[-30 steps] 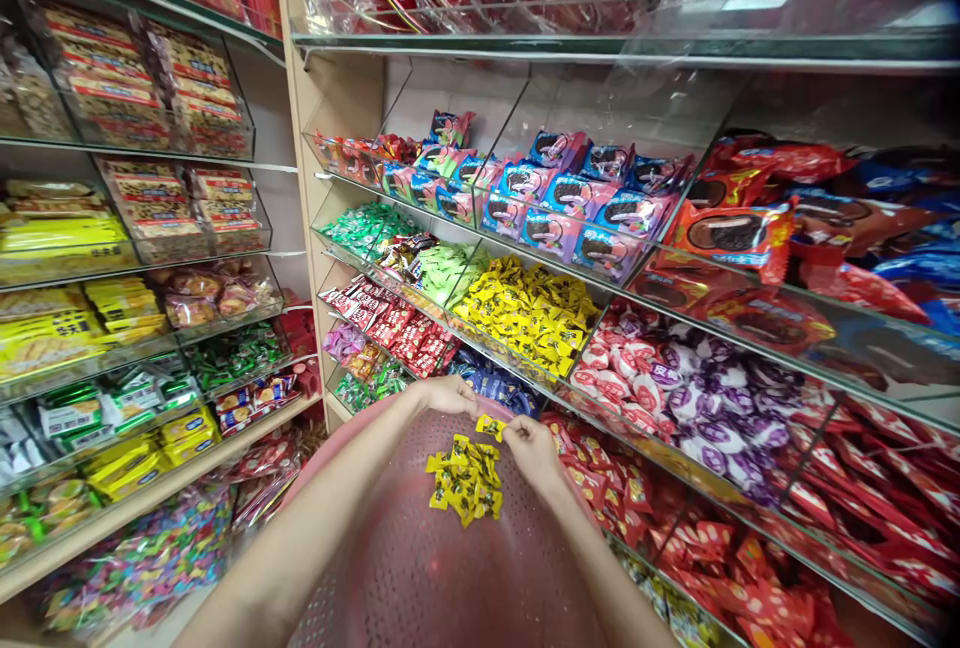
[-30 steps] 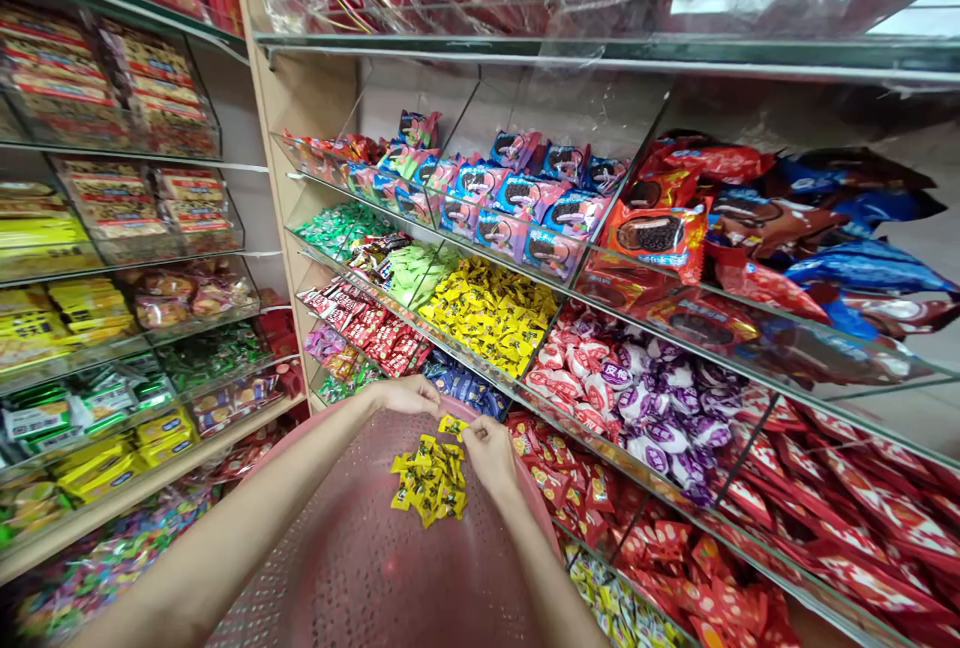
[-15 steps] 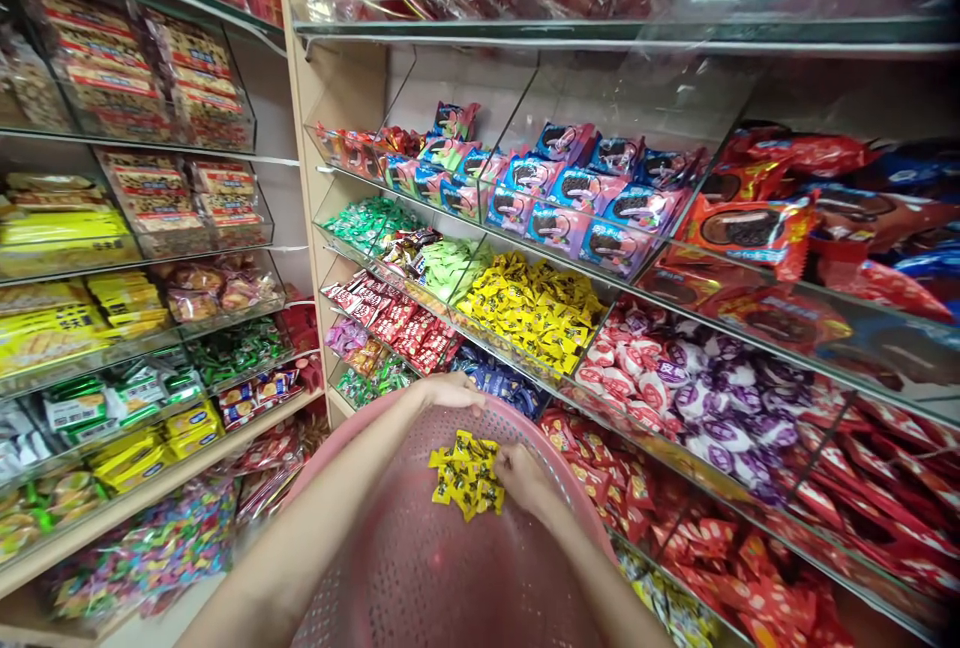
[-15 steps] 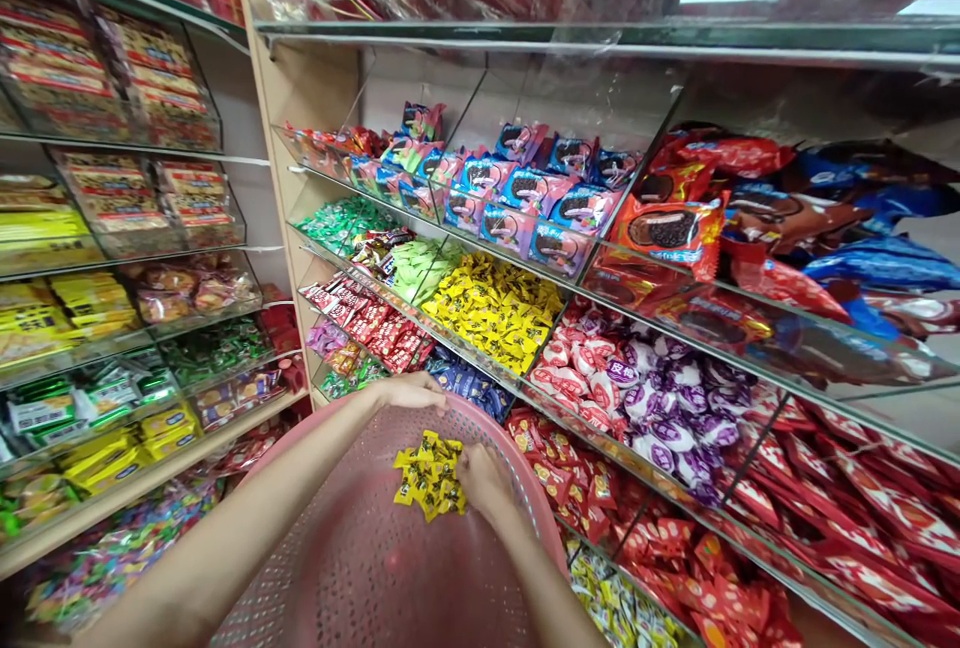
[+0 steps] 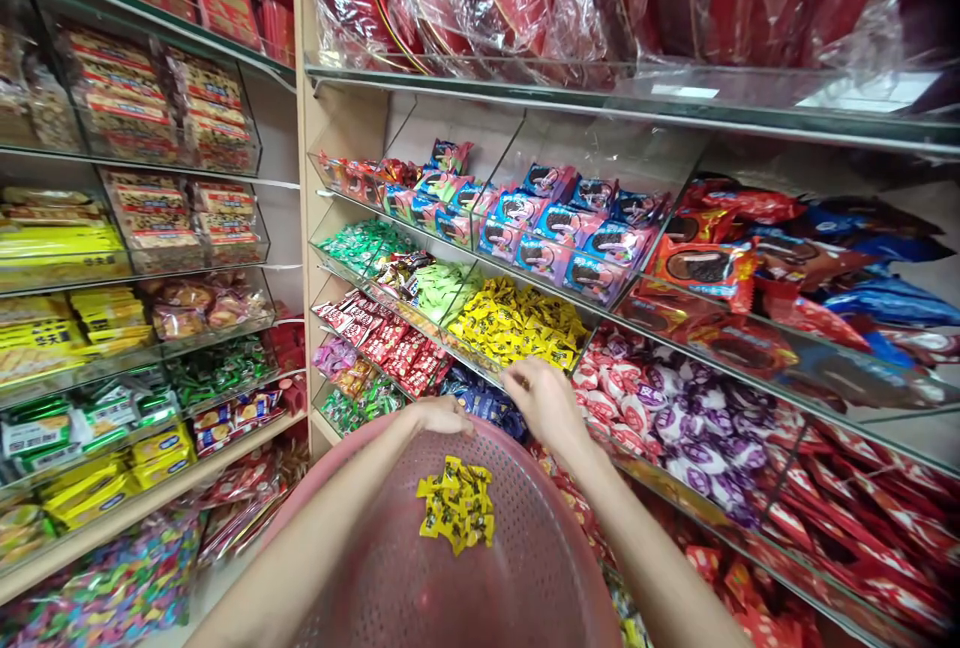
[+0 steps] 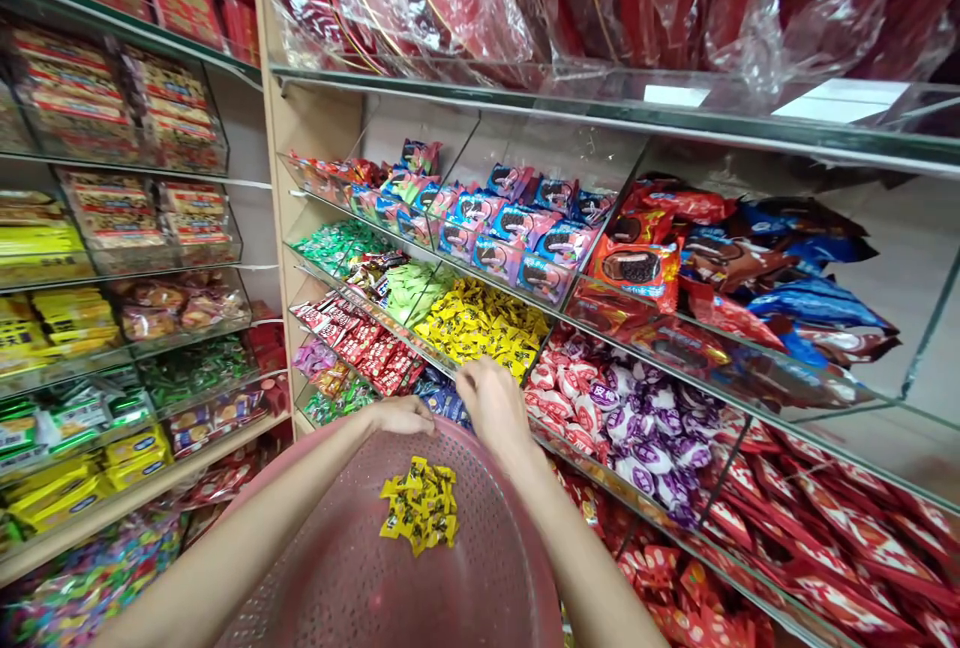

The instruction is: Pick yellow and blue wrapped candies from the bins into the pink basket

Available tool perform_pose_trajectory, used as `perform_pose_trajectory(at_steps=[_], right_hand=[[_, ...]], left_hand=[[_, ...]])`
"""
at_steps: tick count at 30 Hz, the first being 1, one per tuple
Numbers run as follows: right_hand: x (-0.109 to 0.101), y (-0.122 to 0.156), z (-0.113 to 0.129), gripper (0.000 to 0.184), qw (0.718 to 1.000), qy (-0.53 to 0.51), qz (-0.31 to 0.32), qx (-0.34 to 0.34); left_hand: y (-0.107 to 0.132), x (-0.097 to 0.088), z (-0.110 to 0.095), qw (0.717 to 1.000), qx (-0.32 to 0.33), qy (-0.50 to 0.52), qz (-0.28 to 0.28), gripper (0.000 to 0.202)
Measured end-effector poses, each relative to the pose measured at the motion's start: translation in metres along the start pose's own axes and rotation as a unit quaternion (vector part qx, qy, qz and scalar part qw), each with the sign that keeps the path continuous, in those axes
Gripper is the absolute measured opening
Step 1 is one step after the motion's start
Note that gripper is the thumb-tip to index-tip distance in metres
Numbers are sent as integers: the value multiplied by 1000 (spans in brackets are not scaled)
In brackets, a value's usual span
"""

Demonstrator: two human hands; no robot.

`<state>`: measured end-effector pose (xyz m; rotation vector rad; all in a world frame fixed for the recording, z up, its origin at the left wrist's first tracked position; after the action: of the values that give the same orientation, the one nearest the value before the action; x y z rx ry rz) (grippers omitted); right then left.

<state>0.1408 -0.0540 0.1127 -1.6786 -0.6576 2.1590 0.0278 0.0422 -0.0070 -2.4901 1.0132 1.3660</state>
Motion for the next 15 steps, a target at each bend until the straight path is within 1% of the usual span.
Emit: perform_pose_trajectory(at_steps=[1, 3, 6, 9, 11, 13, 15], right_hand=[[-5, -14, -3, 24, 1000, 17, -14, 6], [-4, -37, -11, 18, 998, 53, -13, 24], [13, -59, -16, 15, 996, 85, 31, 27], [27, -68, -14, 14, 993, 105, 55, 19], [32, -69, -13, 13, 991, 115, 59, 15], [32, -68, -14, 14, 991, 117, 57, 9], [27, -66, -15, 15, 993, 110, 40, 10]], left_hand=[[1, 0, 0, 1000, -1, 1, 1, 38], [2, 0, 0, 1000, -1, 8, 3, 38], [3, 0, 0, 1000, 0, 18, 0, 38], [4, 0, 1, 1000, -8, 14, -10, 36], [4, -1, 1, 1000, 0, 15, -10, 32], [5, -1, 0, 1000, 13, 21, -6, 31], [4, -1, 0, 1000, 13, 23, -3, 32]])
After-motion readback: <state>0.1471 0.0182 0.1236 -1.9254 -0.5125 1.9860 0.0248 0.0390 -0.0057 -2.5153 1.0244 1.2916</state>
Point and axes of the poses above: each hand's wrist, its own y-axis away from the middle knuckle, its own x-axis out of the palm, z = x × y, the point moved 4 cm from there along -y, towards the middle knuckle, and after that the axes turned 7 degrees about -z, right-handed, at the moved point
